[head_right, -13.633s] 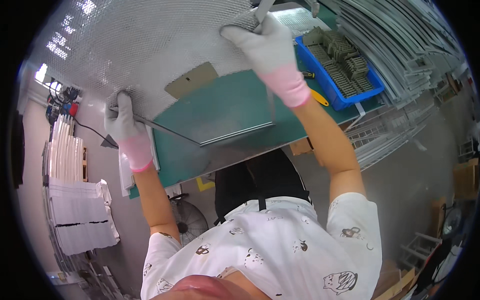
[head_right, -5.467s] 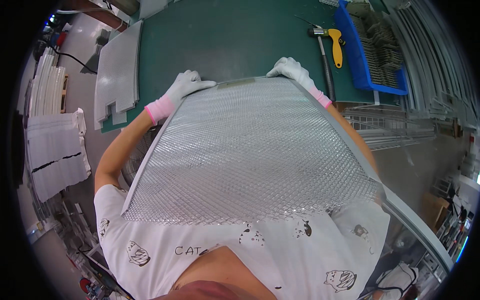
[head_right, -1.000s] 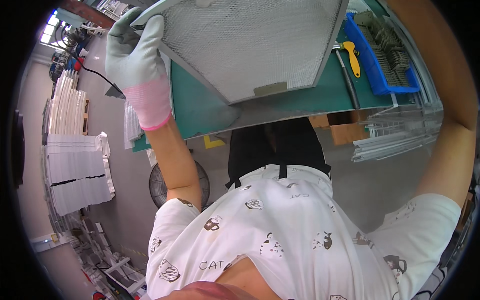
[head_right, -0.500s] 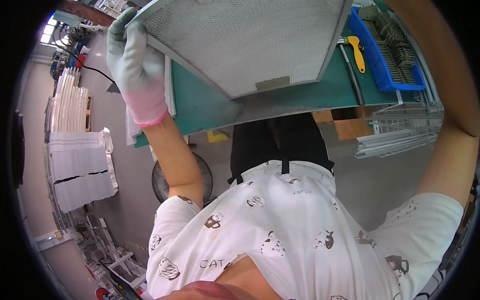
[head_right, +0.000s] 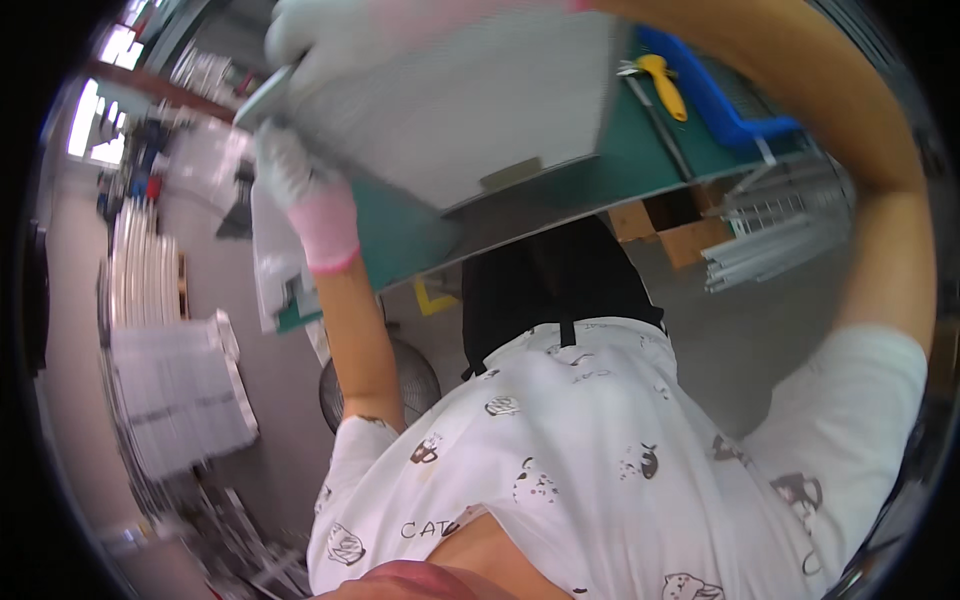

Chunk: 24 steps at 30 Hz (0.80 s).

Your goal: Assembling metal mesh filters by fitting them into frames and attaching handles and latches.

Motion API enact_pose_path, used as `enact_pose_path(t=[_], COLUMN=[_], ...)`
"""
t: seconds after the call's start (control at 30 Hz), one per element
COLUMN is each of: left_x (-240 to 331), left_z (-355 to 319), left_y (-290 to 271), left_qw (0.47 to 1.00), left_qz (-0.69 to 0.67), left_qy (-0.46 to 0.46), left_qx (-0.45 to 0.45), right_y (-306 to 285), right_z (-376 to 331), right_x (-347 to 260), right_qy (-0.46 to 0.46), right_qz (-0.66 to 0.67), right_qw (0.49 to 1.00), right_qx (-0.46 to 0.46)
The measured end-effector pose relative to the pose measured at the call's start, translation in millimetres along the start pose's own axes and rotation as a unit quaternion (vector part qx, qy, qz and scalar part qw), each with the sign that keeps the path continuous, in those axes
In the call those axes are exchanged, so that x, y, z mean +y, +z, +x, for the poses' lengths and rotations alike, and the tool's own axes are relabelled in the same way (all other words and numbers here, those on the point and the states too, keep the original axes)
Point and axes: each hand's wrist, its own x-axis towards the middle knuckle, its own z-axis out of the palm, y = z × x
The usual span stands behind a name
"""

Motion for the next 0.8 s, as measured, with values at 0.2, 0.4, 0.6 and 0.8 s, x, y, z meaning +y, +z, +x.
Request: enact_pose_path(t=[0.2,0.4,0.6,0.8], left_x=[115,29,54,58], left_z=[73,59,28,17], left_y=[-59,77,88,105], left_qw=[0.986,0.936,0.92,0.924], left_qz=[-0.142,0.051,0.237,0.333], left_qy=[-0.026,0.27,0.285,0.17], left_qx=[-0.082,-0.219,-0.126,-0.086], right_y=[59,198,233,245], right_z=[17,16,-111,-119], right_x=[66,154,192,225], right_qy=[-0.358,0.046,0.448,0.424], right_qz=[0.132,0.389,-0.175,-0.29], right_qw=[0.803,0.806,0.869,0.83], right_qx=[0.458,0.444,0.115,0.218])
